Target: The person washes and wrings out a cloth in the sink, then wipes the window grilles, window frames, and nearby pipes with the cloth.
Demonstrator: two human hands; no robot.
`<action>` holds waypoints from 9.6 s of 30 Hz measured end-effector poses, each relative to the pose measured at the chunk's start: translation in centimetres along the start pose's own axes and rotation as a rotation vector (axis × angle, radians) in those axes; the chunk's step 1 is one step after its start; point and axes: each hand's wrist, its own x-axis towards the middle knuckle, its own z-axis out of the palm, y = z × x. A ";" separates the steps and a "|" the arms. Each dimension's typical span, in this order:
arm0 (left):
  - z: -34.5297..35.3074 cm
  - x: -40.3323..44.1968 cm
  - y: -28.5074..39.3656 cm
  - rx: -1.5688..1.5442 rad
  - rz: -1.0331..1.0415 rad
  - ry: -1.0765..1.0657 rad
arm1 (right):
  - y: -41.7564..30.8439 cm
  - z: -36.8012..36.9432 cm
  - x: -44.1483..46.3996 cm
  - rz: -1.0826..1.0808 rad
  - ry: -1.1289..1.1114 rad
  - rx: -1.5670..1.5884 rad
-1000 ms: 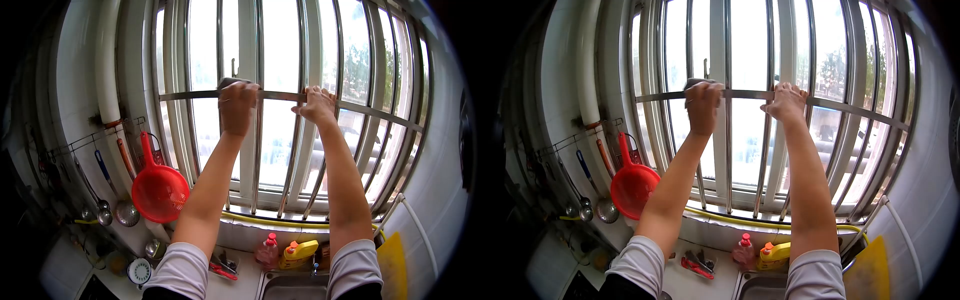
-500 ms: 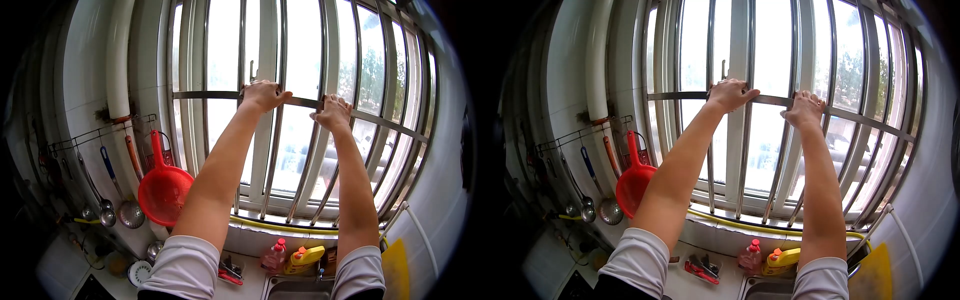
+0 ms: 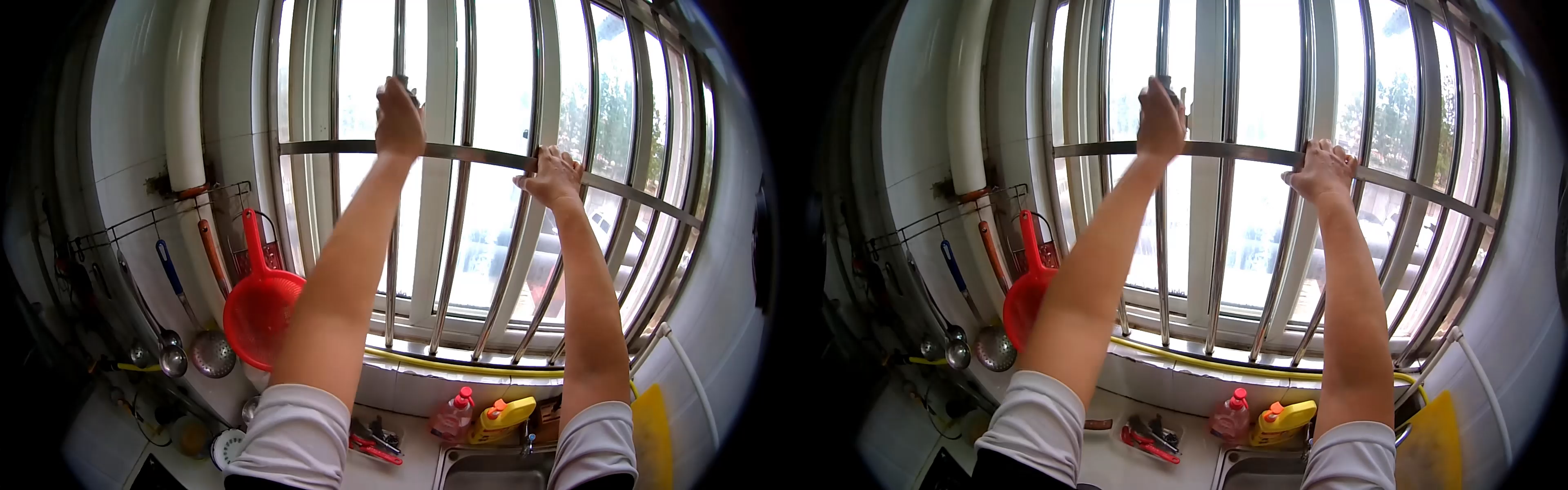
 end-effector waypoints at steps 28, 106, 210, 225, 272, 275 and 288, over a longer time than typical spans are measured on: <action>-5.8 -2.5 -10.8 0.346 0.558 -0.275 | 0.6 1.4 0.0 -0.077 0.173 0.027; -2.0 -38.1 -2.1 0.042 -0.516 -0.285 | -9.8 13.5 -8.1 -0.121 -0.078 0.436; 4.8 -16.1 16.6 -0.482 -0.349 -0.518 | 13.7 12.2 -9.1 0.134 0.012 1.922; 7.5 -18.2 17.3 -0.506 -0.298 -0.147 | 10.0 19.3 -11.5 0.093 0.387 0.931; 7.7 -18.7 17.0 -0.555 -0.235 -0.084 | 19.9 28.0 -21.6 0.537 0.064 0.589; 7.7 -18.7 17.0 -0.536 -0.250 -0.099 | 20.2 30.0 -24.7 0.611 -0.061 0.515; 7.6 -18.9 16.9 -0.561 -0.248 -0.098 | 27.7 9.3 -4.7 0.347 0.884 1.167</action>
